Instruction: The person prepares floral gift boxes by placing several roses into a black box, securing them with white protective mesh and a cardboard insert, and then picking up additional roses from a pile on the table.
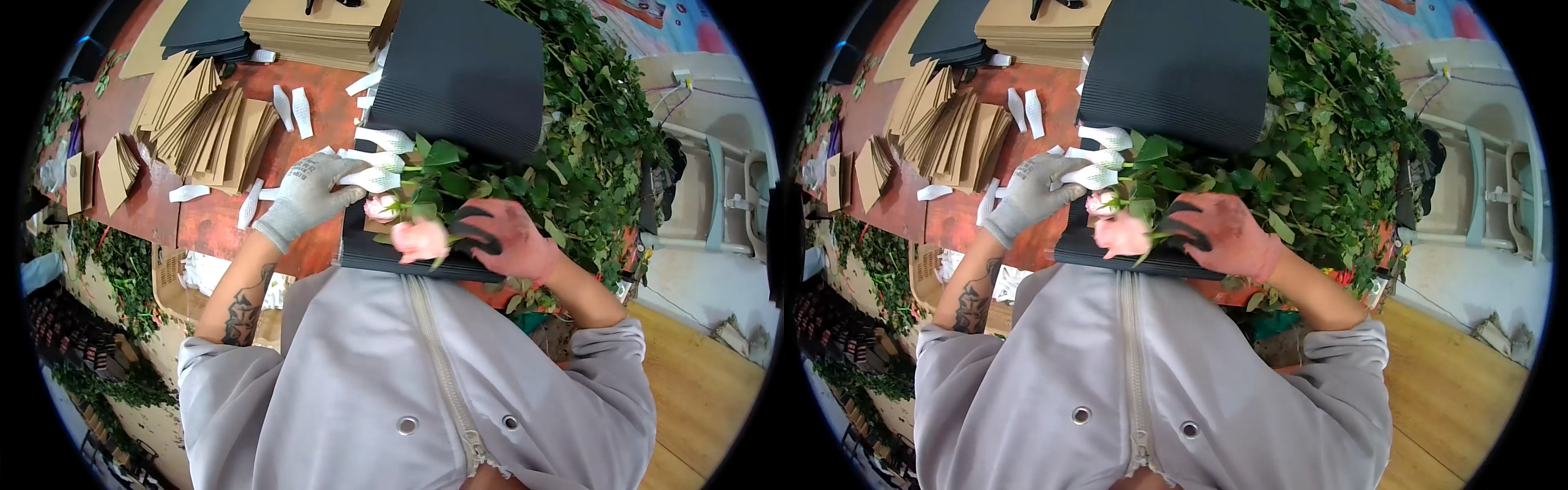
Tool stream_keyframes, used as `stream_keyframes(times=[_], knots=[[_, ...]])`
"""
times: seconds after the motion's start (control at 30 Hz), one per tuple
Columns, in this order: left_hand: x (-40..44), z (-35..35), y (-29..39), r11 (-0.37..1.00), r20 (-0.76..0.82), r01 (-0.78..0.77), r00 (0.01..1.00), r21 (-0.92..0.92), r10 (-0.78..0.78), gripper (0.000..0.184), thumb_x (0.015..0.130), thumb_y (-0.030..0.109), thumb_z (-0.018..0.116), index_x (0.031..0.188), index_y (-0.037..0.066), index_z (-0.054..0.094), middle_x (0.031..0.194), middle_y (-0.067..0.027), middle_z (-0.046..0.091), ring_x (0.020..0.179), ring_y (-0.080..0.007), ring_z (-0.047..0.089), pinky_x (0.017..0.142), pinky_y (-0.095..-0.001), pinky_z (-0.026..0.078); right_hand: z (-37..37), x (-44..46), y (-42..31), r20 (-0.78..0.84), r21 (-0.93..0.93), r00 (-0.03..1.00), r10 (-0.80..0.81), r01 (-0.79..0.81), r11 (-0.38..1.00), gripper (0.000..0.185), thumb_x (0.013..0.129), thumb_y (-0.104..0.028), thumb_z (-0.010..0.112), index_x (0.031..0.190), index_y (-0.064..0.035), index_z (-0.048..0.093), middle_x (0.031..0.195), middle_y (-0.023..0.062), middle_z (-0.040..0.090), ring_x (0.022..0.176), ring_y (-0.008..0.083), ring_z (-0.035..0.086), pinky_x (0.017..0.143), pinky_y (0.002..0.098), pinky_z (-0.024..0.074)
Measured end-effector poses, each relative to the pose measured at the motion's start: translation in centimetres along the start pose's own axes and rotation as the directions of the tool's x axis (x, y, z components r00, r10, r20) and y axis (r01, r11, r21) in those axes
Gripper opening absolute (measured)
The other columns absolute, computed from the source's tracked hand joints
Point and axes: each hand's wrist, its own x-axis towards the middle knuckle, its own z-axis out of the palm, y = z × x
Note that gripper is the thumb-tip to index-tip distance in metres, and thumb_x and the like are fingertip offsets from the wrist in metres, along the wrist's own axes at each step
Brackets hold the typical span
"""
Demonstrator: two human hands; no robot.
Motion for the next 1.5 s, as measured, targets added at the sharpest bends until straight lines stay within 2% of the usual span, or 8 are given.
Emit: stream_keyframes(times=[0.27, 0.4, 0.5, 0.77, 1.2, 1.33, 1.4, 1.5], knots=[[1.4, -0.2, 2.4, 0.967, -0.09, 0.094, 0.989, -0.235, -0.118, 0.034, 0.074, 0.019, 0.065, 0.106, 0.008, 0.064, 0.093, -0.0125, 0.064, 0.087, -0.0314, 0.059, 0.077, -0.0407, 0.046, 3.2, 4.6, -0.6, 0.134, -0.254, 0.982, -0.136, 0.167, 0.953, 0.028, 0.081, -0.024, 0.054, 0.106, -0.0142, 0.06, 0.094, 0.0061, 0.062, 0.092, 0.0217, 0.059, 0.079, 0.037, 0.0461], [1.3, -1.0, 2.8, 0.926, -0.13, -0.026, 0.988, 0.376, 0.08, 0.035, 0.071, 0.015, 0.069, 0.104, 0.002, 0.063, 0.083, -0.0117, 0.063, 0.08, -0.0303, 0.06, 0.074, -0.0363, 0.047, 3.3, 5.4, -1.6, 0.218, -0.375, 0.972, -0.085, 0.163, 0.913, 0.011, 0.077, -0.013, 0.05, 0.081, -0.0088, 0.059, 0.077, 0.0079, 0.062, 0.076, 0.0236, 0.062, 0.063, 0.0378, 0.0485], [0.4, -2.6, 7.2, 0.96, -0.023, -0.047, 0.998, 0.274, 0.055, 0.029, 0.073, 0.02, 0.068, 0.099, 0.006, 0.066, 0.08, -0.0108, 0.063, 0.08, -0.0294, 0.06, 0.075, -0.0376, 0.046, 4.0, 5.6, -1.2, 0.172, -0.358, 0.983, -0.063, 0.122, 0.926, 0.012, 0.077, -0.017, 0.053, 0.083, -0.0065, 0.054, 0.068, 0.0062, 0.057, 0.064, 0.0241, 0.058, 0.057, 0.0363, 0.046], [1.0, -1.2, 7.3, 0.963, 0.61, 0.081, 0.759, 0.258, -0.227, 0.033, 0.085, 0.041, 0.051, 0.104, 0.02, 0.068, 0.084, -0.0125, 0.065, 0.083, -0.0295, 0.062, 0.075, -0.0404, 0.048, 4.5, 5.0, -1.0, -0.152, -0.365, 0.988, -0.025, -0.033, 0.931, 0.015, 0.076, -0.022, 0.055, 0.081, -0.0073, 0.055, 0.068, 0.0061, 0.057, 0.063, 0.023, 0.058, 0.057, 0.0334, 0.0439], [1.0, -0.6, 7.5, 0.957, 0.487, -0.197, 0.87, 0.212, 0.071, 0.031, 0.086, 0.031, 0.05, 0.105, 0.011, 0.064, 0.113, -0.0073, 0.059, 0.097, -0.0282, 0.059, 0.082, -0.0391, 0.046, 1.5, 5.2, -2.4, 0.139, -0.315, 0.989, 0.052, -0.006, 0.949, 0.019, 0.079, -0.023, 0.053, 0.091, -0.0088, 0.056, 0.087, 0.0079, 0.063, 0.081, 0.0211, 0.062, 0.068, 0.0352, 0.0458], [0.4, 0.1, 5.9, 0.929, 0.433, -0.296, 0.884, 0.222, 0.178, 0.032, 0.088, 0.032, 0.047, 0.106, 0.011, 0.064, 0.113, -0.0094, 0.058, 0.097, -0.0297, 0.058, 0.082, -0.0408, 0.046, 2.5, 5.3, -2.2, -0.389, -0.44, 0.919, -0.063, -0.125, 0.889, 0.043, 0.08, -0.035, 0.056, 0.117, -0.0116, 0.052, 0.115, 0.0064, 0.053, 0.097, 0.0212, 0.056, 0.082, 0.0341, 0.0415], [0.8, -0.5, 6.8, 0.95, 0.496, -0.22, 0.864, 0.224, 0.083, 0.032, 0.088, 0.031, 0.047, 0.106, 0.011, 0.064, 0.115, -0.0096, 0.058, 0.098, -0.03, 0.058, 0.083, -0.0407, 0.046, 2.5, 6.2, -2.3, 0.096, -0.257, 0.968, 0.23, -0.199, 0.946, 0.046, 0.081, -0.034, 0.056, 0.12, -0.0109, 0.05, 0.108, 0.0095, 0.057, 0.096, 0.0242, 0.057, 0.084, 0.0365, 0.043], [0.5, -0.6, 6.7, 0.96, 0.555, -0.182, 0.831, 0.214, 0.034, 0.032, 0.088, 0.031, 0.048, 0.107, 0.011, 0.063, 0.118, -0.0103, 0.057, 0.1, -0.0302, 0.058, 0.084, -0.0402, 0.046, 3.3, 7.4, -1.1, 0.055, -0.086, 0.974, 0.221, -0.216, 0.973, 0.037, 0.082, -0.032, 0.055, 0.11, -0.0069, 0.055, 0.096, 0.0142, 0.061, 0.094, 0.0281, 0.058, 0.084, 0.0399, 0.0447]])
